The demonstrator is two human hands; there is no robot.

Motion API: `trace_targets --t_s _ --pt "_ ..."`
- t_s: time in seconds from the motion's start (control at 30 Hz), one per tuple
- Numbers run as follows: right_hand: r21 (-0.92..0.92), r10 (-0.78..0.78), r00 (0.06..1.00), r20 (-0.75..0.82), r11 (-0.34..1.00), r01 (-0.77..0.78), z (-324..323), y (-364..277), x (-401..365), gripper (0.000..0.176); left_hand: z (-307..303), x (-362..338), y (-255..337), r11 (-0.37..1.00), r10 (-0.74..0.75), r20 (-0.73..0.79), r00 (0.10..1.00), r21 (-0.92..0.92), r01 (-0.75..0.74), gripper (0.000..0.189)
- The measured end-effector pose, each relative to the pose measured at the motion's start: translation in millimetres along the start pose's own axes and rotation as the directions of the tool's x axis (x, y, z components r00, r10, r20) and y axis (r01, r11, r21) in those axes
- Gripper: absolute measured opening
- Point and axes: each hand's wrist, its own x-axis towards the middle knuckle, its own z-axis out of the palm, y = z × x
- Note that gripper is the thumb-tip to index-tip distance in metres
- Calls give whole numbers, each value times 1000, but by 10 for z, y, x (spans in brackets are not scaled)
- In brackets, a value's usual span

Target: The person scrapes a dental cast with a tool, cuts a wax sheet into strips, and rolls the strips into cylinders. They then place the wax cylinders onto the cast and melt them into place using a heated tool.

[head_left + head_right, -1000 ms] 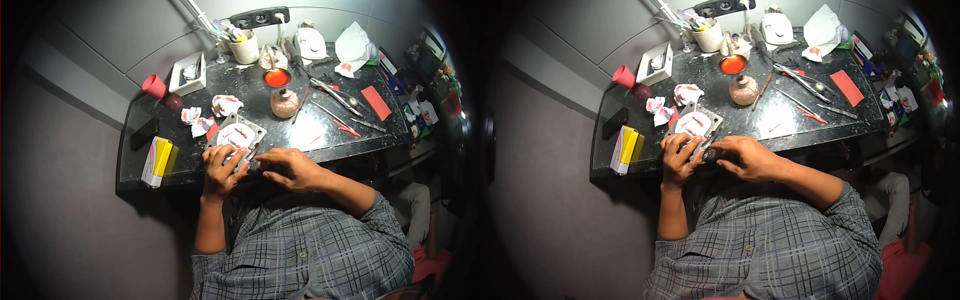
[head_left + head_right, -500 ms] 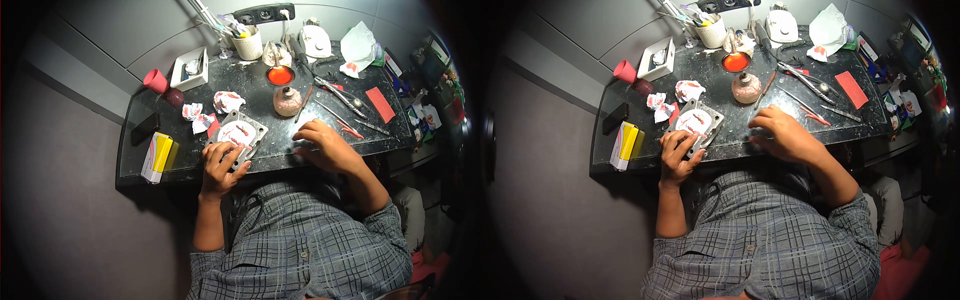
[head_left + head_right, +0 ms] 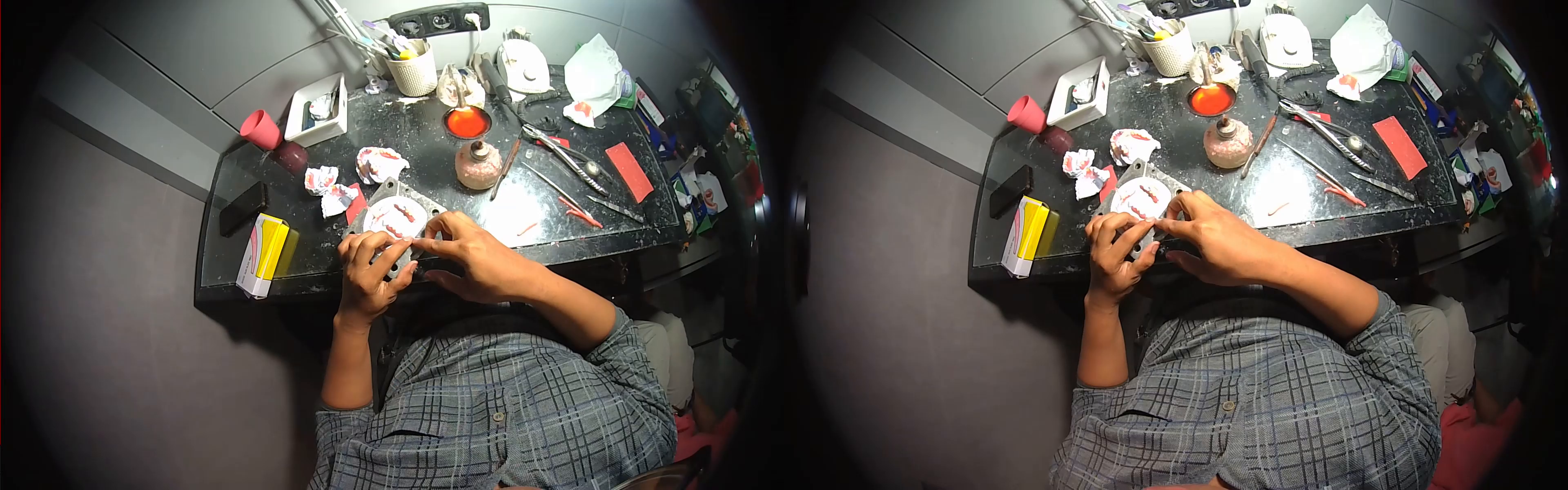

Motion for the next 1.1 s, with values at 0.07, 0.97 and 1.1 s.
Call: trace_targets --t_s 0.07,0.97,1.1 --pt "21 9 1000 -8 1000 -8 25 -21 -14 53 4 -11 -8 1000 0 -10 1000 1 0 35" --pt "140 65 998 -11 988 -63 28 39 75 48 -21 10 -25 998 -61 -25 998 -31 60 45" --pt "107 41 999 -12 993 -39 30 33 71 48 -8 2 -21 997 -55 -43 998 -51 52 43"
